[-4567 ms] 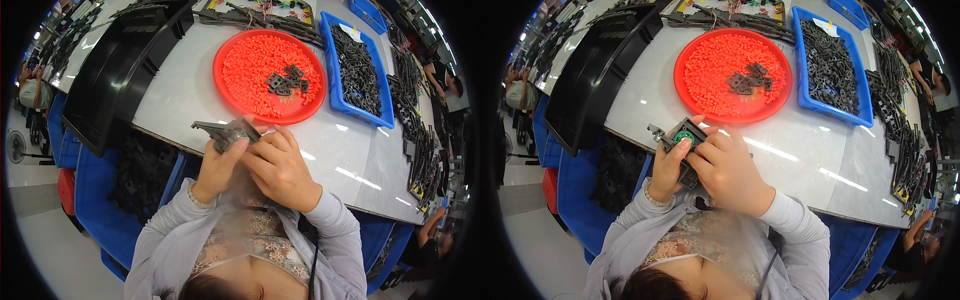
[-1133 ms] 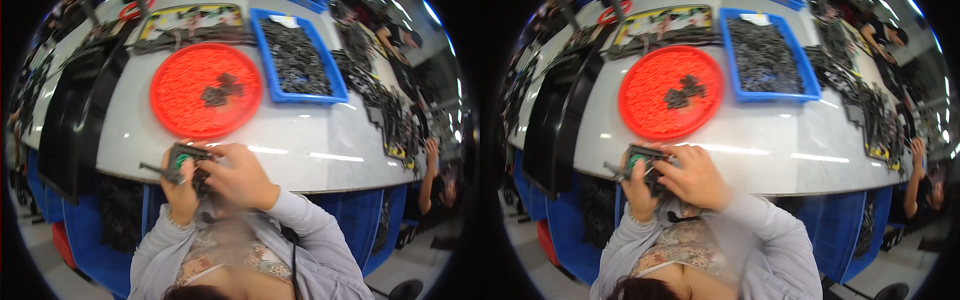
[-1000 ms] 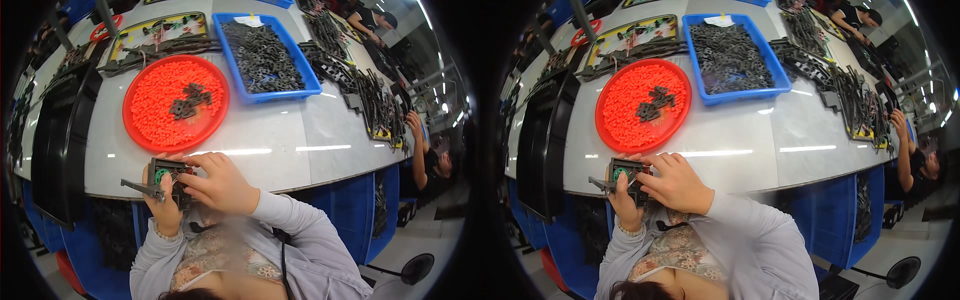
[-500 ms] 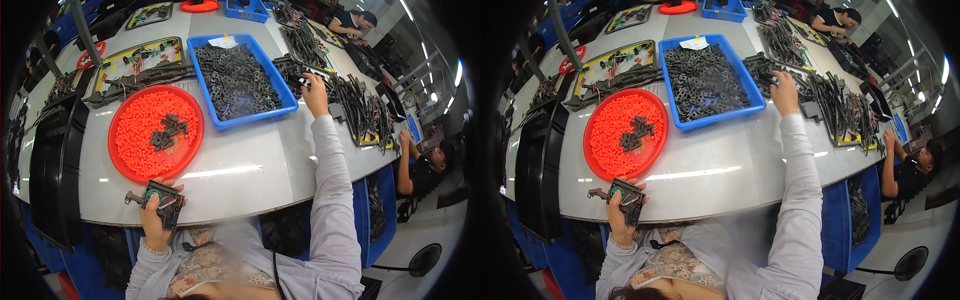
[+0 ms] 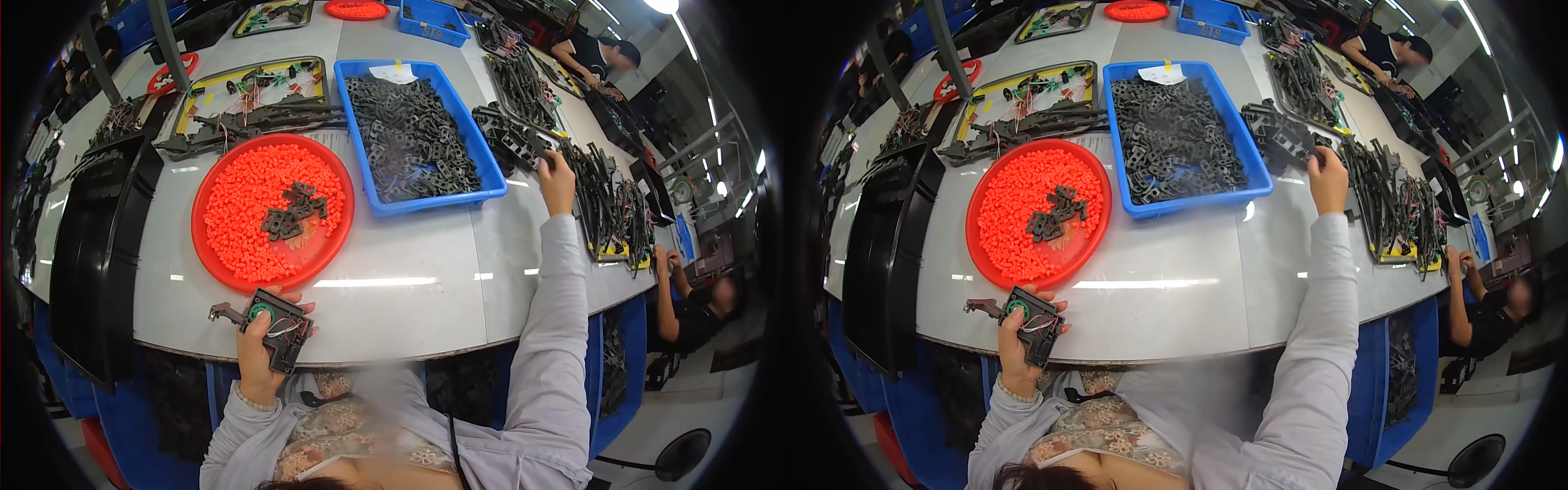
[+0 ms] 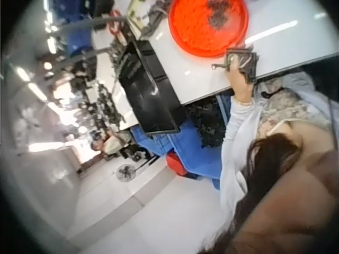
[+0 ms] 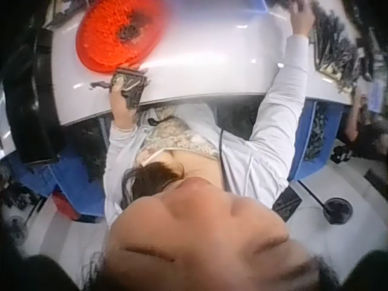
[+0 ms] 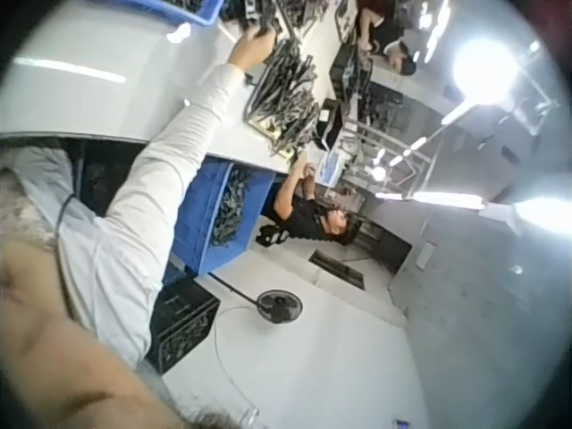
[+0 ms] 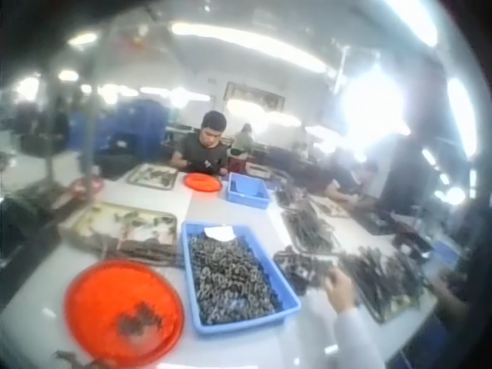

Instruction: Assembling internal components, wiring, and a cooling fan into a plastic electronic housing.

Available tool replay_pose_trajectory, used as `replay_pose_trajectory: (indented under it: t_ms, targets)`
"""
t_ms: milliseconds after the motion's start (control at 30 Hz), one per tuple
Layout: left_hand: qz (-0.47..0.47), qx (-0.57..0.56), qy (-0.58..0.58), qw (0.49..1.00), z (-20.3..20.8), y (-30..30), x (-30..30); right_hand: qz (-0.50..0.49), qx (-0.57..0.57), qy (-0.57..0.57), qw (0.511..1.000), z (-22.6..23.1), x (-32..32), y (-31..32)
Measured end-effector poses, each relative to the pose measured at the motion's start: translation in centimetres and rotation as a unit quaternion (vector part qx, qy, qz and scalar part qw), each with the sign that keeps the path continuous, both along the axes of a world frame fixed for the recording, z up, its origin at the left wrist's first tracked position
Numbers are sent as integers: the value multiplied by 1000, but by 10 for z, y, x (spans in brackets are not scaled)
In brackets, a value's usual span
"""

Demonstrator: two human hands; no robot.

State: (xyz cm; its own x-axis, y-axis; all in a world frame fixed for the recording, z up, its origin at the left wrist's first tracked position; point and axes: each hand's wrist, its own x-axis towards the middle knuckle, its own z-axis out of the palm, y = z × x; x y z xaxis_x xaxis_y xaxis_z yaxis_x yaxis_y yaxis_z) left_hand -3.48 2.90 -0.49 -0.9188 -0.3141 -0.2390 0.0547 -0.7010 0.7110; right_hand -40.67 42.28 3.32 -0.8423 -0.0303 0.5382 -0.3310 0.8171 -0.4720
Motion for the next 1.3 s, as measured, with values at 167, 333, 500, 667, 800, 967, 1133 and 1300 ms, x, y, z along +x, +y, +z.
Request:
replay_pose_trajectory:
  t_ms: [167,333,500,667,800,967,1133,1300]
  targets:
    - [2,51,25,998,3,2,0,241,-494,-277,788,28,151,-52]
    - [-7,69,26,997,5,4,-2,210,-477,-486,701,-12,234,-124]
    - [-1,47,57,997,-2,2,8,205,-199,-452,845,-20,246,-147]
    - [4,89,133,987,-13,-1,17,247,100,-259,929,-3,250,-158]
    - [5,109,150,983,-9,2,14,368,134,-72,917,9,243,-187]
    - [14,97,179,979,-9,-1,15,435,154,-119,879,-5,238,-205]
    - [30,64,163,984,-6,1,14,407,148,-129,892,-7,241,-213]
    - [43,12,174,984,-6,4,13,417,-129,-229,870,18,266,-222]
